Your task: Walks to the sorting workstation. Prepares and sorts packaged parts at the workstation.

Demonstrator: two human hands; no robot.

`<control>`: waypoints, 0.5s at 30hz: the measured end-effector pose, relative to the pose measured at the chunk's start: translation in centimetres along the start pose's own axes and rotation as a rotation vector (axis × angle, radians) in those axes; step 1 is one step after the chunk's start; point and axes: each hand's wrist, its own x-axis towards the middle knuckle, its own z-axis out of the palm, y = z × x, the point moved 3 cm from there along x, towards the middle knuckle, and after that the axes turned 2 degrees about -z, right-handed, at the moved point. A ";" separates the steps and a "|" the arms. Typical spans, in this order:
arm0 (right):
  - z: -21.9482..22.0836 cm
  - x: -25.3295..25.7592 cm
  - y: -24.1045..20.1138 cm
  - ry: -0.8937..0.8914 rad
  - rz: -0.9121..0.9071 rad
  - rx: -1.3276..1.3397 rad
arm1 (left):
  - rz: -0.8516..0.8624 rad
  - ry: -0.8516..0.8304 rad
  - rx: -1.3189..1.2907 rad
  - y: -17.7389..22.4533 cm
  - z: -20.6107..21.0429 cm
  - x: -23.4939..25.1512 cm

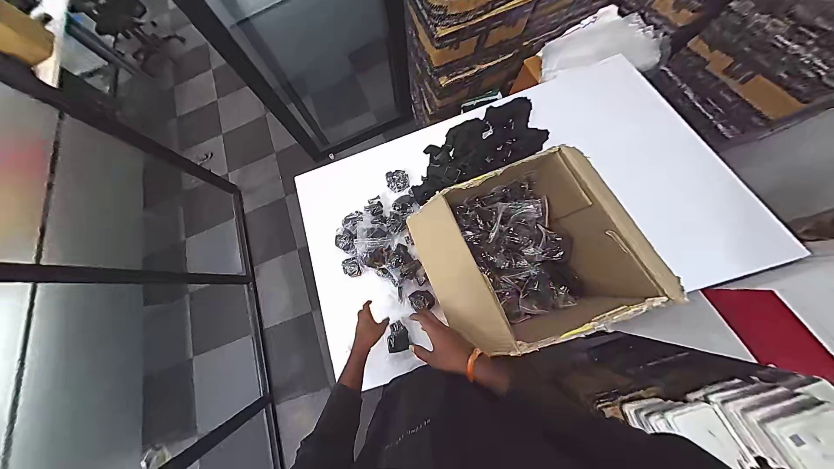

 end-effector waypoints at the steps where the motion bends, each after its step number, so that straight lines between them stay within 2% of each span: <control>1: 1.6 1.4 2.6 -0.086 0.173 -0.071 | -0.070 -0.059 0.090 -1.5 1.3 -0.4; 3: 4.3 2.8 7.5 -0.121 0.438 -0.230 | -0.181 -0.158 0.208 -3.9 4.1 -1.4; 5: 5.7 3.5 10.2 -0.113 0.547 -0.269 | -0.222 -0.196 0.239 -5.1 6.6 -1.7; 7: 7.8 3.9 12.3 -0.093 0.537 -0.180 | -0.211 -0.162 0.244 -5.3 8.4 -1.5; 9: 10.0 5.0 15.2 -0.030 0.440 -0.210 | -0.159 -0.124 0.261 -4.9 9.3 -0.6; 13: 7.9 7.4 14.3 0.121 0.408 -0.315 | -0.091 -0.123 0.322 -2.6 8.3 1.7; 15: 4.8 6.3 9.8 0.354 0.310 -0.269 | -0.090 -0.068 0.296 -2.0 6.8 3.0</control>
